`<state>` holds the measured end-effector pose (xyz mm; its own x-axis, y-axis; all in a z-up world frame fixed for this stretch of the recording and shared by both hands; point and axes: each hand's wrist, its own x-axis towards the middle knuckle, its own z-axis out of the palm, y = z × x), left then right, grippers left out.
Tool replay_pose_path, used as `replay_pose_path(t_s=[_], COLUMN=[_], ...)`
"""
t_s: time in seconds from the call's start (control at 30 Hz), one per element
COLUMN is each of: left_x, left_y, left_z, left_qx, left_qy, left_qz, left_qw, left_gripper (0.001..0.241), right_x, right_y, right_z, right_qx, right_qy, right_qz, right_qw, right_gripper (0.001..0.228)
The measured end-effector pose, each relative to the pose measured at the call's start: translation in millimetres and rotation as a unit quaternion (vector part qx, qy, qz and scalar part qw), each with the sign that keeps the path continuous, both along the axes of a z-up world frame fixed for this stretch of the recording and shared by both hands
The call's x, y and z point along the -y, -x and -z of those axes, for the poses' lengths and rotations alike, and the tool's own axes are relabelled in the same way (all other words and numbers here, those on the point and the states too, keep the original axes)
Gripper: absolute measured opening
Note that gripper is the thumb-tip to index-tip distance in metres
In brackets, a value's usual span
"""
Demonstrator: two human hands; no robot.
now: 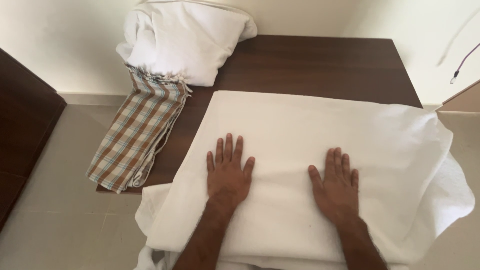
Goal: The person folds a white towel on a wooden table. They smooth the towel with both hands, fold it in half, and then fold it again to create a neat rectangular shape. A plaid towel and a white pillow are visible nearby.
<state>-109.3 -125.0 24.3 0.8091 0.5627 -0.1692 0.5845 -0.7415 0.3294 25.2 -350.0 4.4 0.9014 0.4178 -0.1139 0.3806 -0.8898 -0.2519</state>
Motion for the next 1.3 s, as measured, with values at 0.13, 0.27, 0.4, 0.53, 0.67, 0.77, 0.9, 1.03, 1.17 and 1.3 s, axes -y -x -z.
replay_pose_path(t_s=[0.13, 0.27, 0.4, 0.53, 0.67, 0.77, 0.9, 1.03, 1.17, 1.3], left_x=[1.1, 11.1, 45.2, 64.9, 54.9, 45.4, 37.3, 33.3, 32.6, 38.6], left_y=[1.7, 1.5, 17.2, 40.9, 53.1, 60.7, 67.9, 80.6, 88.0, 92.5], left_z=[0.1, -7.5, -8.9, -13.0, -26.1, -29.2, -25.3, -21.6, -19.3, -17.5], left_qx=[0.005, -0.018, -0.041, 0.021, -0.027, -0.045, -0.049, -0.028, -0.029, -0.014], left_qy=[0.008, 0.003, -0.052, -0.079, -0.034, -0.004, 0.011, 0.011, 0.018, -0.002], left_qz=[-0.022, -0.038, -0.025, 0.046, -0.014, -0.056, -0.094, -0.123, -0.156, -0.169], left_qw=[1.0, 0.999, 0.997, 0.996, 0.999, 0.997, 0.994, 0.992, 0.987, 0.985], left_gripper=[0.071, 0.072, 0.075, 0.07, 0.078, 0.079, 0.083, 0.08, 0.082, 0.083], right_x=[17.2, 29.1, 28.4, 34.6, 47.7, 54.0, 60.1, 64.6, 66.8, 72.5], right_y=[1.3, 9.0, 31.7, 59.0, 66.4, 66.7, 64.9, 66.0, 66.3, 73.5], right_z=[1.3, 2.8, 0.7, -12.0, -12.9, -7.0, -12.3, -16.7, -13.6, 1.5], right_qx=[-0.016, -0.011, 0.015, 0.023, 0.015, 0.015, -0.017, -0.041, -0.04, 0.004], right_qy=[0.002, 0.026, 0.06, 0.092, 0.107, 0.075, 0.043, 0.046, 0.059, 0.047], right_qz=[0.03, 0.057, 0.044, 0.019, 0.036, 0.055, 0.099, 0.119, 0.133, 0.123], right_qw=[0.999, 0.998, 0.997, 0.995, 0.994, 0.996, 0.994, 0.991, 0.989, 0.991], right_gripper=[0.085, 0.09, 0.092, 0.087, 0.081, 0.079, 0.079, 0.078, 0.079, 0.079])
